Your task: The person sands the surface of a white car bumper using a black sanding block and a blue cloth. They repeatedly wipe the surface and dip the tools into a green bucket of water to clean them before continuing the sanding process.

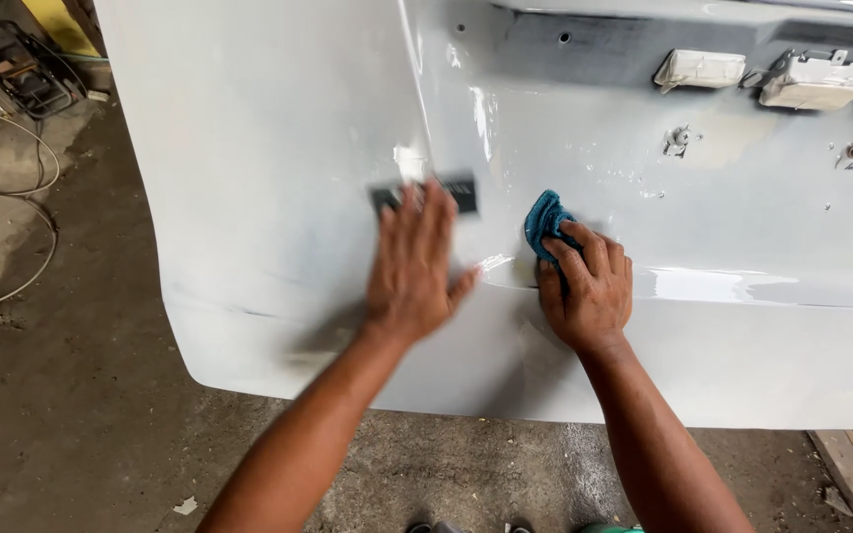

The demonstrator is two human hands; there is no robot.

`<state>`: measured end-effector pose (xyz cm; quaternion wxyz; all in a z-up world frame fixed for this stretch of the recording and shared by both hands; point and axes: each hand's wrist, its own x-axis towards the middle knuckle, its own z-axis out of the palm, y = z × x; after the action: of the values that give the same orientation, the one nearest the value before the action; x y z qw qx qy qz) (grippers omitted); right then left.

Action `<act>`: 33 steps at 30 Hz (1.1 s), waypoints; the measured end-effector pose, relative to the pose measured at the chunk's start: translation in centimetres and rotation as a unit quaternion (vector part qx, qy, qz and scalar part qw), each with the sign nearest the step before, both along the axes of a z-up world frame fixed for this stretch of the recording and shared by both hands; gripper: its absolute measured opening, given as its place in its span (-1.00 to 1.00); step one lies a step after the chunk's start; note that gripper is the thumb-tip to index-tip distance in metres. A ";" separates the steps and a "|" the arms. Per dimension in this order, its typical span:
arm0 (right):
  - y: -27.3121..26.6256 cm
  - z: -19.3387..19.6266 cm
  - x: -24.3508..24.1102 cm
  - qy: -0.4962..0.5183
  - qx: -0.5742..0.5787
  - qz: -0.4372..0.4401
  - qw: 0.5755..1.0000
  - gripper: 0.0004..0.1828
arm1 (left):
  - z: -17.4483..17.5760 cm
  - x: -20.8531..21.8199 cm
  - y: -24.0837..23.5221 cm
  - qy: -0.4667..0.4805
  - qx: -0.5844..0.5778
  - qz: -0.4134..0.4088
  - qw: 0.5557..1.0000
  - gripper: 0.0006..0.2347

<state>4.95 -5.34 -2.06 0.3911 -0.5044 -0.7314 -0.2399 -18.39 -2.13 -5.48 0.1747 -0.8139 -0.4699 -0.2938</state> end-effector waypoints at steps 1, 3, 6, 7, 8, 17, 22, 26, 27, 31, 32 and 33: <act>0.0 0.0 0.0 0.002 -0.001 0.002 1.000 -0.69 | -2.1 0.8 -0.4 -0.034 0.047 -0.039 0.998 -0.29; 0.0 0.0 0.1 0.003 0.001 0.005 1.000 -0.69 | -5.6 1.7 -1.7 0.028 0.020 -0.096 0.995 -0.27; 0.3 -0.1 0.2 0.004 0.012 0.008 1.000 -0.69 | -4.2 1.4 -0.3 0.115 -0.012 -0.123 0.986 -0.26; 0.1 -0.3 0.3 0.002 0.015 0.012 1.000 -0.69 | -2.9 1.0 0.2 0.139 -0.024 -0.091 0.986 -0.26; -0.2 -0.3 0.2 0.001 0.012 0.013 1.000 -0.69 | 0.2 0.8 0.6 0.138 -0.026 -0.090 0.986 -0.26; 0.3 -0.3 0.5 0.049 0.031 0.013 0.998 -0.74 | 6.1 5.9 0.4 0.134 -0.058 -0.031 0.989 -0.14; 1.7 -2.0 2.8 0.341 0.087 0.134 0.926 -0.83 | 5.4 8.7 2.2 0.083 -0.022 -0.087 0.992 -0.21; 2.2 -0.8 3.9 0.538 0.014 0.176 0.824 -0.88 | 4.9 9.3 1.9 0.063 0.008 -0.113 0.992 -0.12; 1.9 -0.3 3.9 0.578 -0.004 0.188 0.794 -0.88 | 4.6 9.3 1.5 0.087 -0.044 -0.162 0.982 -0.15; 0.7 1.2 1.7 0.616 -0.044 0.229 0.752 -0.85 | 4.3 8.7 0.9 0.065 -0.092 -0.227 0.967 -0.20; 0.6 1.6 1.1 0.616 -0.044 0.230 0.752 -0.85 | 4.8 8.4 0.5 0.065 -0.092 -0.227 0.967 -0.20; 0.5 2.0 0.7 0.618 -0.055 0.224 0.752 -0.80 | 5.3 8.2 0.1 0.062 -0.111 -0.225 0.966 -0.21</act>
<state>5.62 -4.81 -0.10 0.7722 -0.3846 -0.4344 0.2590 -10.16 -2.00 -0.20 0.0410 -0.9294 -0.2931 -0.2205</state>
